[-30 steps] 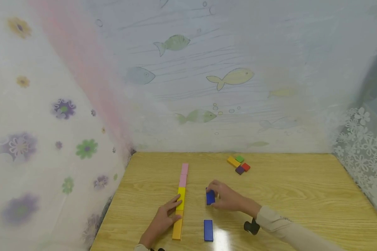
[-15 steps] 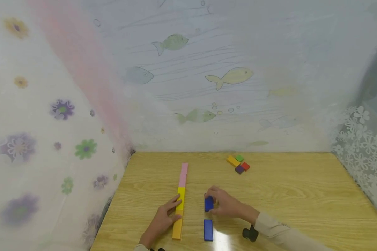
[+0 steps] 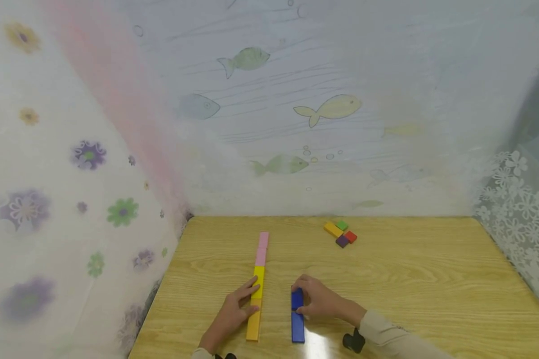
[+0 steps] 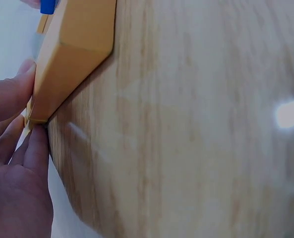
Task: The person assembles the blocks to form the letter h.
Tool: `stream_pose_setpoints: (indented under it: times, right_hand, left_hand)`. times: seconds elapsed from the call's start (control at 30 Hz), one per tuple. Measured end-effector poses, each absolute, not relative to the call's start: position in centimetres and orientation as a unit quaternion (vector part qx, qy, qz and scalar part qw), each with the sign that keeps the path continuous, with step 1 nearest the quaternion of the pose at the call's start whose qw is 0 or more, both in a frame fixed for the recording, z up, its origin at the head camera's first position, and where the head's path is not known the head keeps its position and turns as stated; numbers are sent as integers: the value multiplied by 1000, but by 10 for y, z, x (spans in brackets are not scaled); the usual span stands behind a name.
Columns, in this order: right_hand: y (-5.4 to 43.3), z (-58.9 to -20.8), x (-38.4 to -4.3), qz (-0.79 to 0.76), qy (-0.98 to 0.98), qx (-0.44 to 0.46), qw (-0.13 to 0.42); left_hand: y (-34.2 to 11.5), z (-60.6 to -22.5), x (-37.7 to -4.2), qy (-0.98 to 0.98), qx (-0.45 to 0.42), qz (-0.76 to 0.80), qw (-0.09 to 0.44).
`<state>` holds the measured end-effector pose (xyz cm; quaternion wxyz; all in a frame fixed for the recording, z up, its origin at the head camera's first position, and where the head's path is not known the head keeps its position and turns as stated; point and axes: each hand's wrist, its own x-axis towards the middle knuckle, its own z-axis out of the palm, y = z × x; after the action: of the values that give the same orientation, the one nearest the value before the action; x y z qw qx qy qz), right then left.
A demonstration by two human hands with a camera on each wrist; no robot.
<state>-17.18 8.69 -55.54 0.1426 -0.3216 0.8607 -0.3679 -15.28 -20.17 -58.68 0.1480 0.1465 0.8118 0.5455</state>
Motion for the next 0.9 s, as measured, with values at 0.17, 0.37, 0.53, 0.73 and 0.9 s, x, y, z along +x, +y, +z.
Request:
stream_pose_setpoints:
  times: [0.17, 0.37, 0.53, 0.73, 0.9]
  right_hand:
    - [88, -555, -172, -362, 861, -319, 158]
    - [88, -553, -172, -366, 853, -333, 163]
    - [88, -552, -169, -360, 855, -333, 166]
    - [87, -548, -163, -350, 860, -332, 168]
    - [85, -546, -157, -339, 863, -338, 160]
  left_hand:
    - [-201, -585, -152, 811, 142, 547, 151]
    - [-201, -587, -153, 816, 145, 540, 146]
    - [-202, -588, -153, 814, 149, 543, 144]
    - [-202, -588, -153, 814, 154, 542, 141]
    - [-202, -588, -152, 811, 152, 546, 143]
